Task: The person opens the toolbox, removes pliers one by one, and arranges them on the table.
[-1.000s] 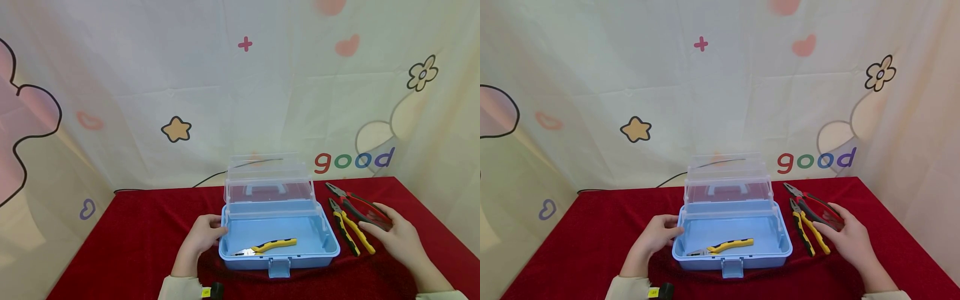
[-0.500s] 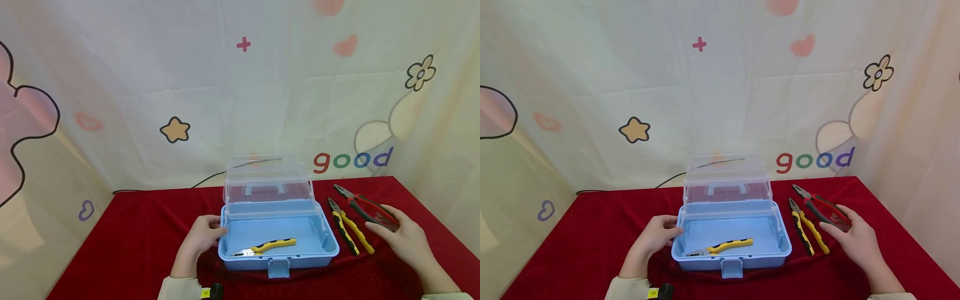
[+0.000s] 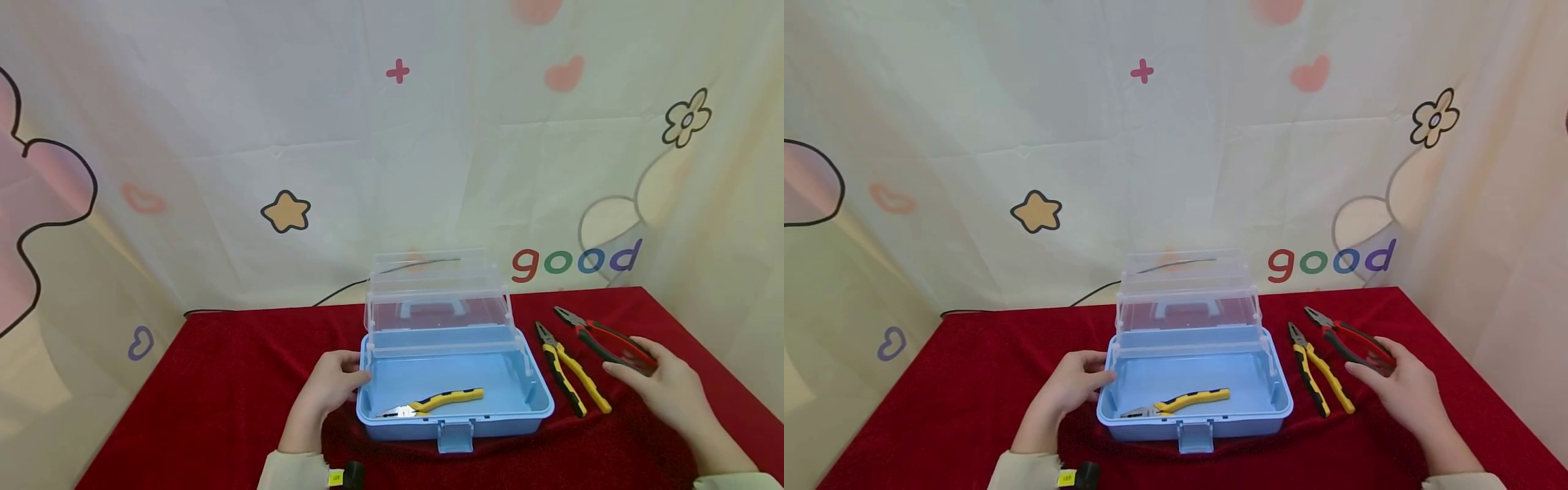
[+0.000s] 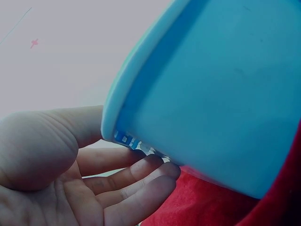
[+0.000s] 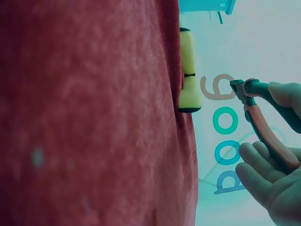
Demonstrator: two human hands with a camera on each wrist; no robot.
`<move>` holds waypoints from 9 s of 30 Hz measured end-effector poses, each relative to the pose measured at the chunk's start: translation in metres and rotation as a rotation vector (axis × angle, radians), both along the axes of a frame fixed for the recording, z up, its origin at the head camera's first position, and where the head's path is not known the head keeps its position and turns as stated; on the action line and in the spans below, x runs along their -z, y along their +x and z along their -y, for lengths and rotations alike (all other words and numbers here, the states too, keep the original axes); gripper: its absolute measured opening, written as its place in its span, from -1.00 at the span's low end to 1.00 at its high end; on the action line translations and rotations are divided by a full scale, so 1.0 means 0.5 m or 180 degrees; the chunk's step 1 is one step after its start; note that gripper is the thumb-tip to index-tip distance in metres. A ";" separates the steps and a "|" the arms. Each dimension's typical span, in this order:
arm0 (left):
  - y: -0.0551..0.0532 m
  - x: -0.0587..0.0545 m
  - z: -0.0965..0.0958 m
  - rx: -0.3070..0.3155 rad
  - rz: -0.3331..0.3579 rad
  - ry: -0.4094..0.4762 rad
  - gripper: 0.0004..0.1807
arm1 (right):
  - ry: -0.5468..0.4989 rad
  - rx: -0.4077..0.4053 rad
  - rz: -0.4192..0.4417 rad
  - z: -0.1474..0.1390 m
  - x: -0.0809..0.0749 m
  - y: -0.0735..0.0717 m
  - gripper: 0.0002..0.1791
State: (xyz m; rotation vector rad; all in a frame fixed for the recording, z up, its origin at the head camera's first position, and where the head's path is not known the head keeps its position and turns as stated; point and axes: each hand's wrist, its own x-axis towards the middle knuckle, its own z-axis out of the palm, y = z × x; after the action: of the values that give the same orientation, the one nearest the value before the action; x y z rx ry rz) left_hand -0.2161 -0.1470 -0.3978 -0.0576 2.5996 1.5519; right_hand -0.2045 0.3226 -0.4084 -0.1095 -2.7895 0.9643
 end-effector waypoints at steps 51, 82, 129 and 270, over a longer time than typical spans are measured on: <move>0.000 -0.003 -0.002 0.0001 0.0021 -0.0002 -0.53 | 0.0401 -0.0204 0.0548 -0.027 -0.002 -0.047 -0.10; -0.001 -0.001 0.000 0.0016 0.0007 0.0012 -0.54 | 0.0612 -0.0354 0.0959 -0.016 -0.002 -0.058 -0.25; 0.000 -0.003 -0.001 0.0005 0.0006 0.0012 -0.53 | 0.0635 -0.0342 0.1056 -0.013 -0.015 -0.048 -0.24; -0.002 0.003 0.001 0.0031 0.0053 -0.0004 -0.50 | 0.0402 -0.2068 0.0757 0.320 -0.072 -0.036 -0.41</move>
State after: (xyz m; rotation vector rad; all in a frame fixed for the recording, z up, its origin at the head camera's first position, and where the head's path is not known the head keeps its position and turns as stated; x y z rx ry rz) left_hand -0.2172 -0.1475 -0.3992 -0.0577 2.5844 1.5399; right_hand -0.2225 0.1625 -0.3722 0.7932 -3.1590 0.9300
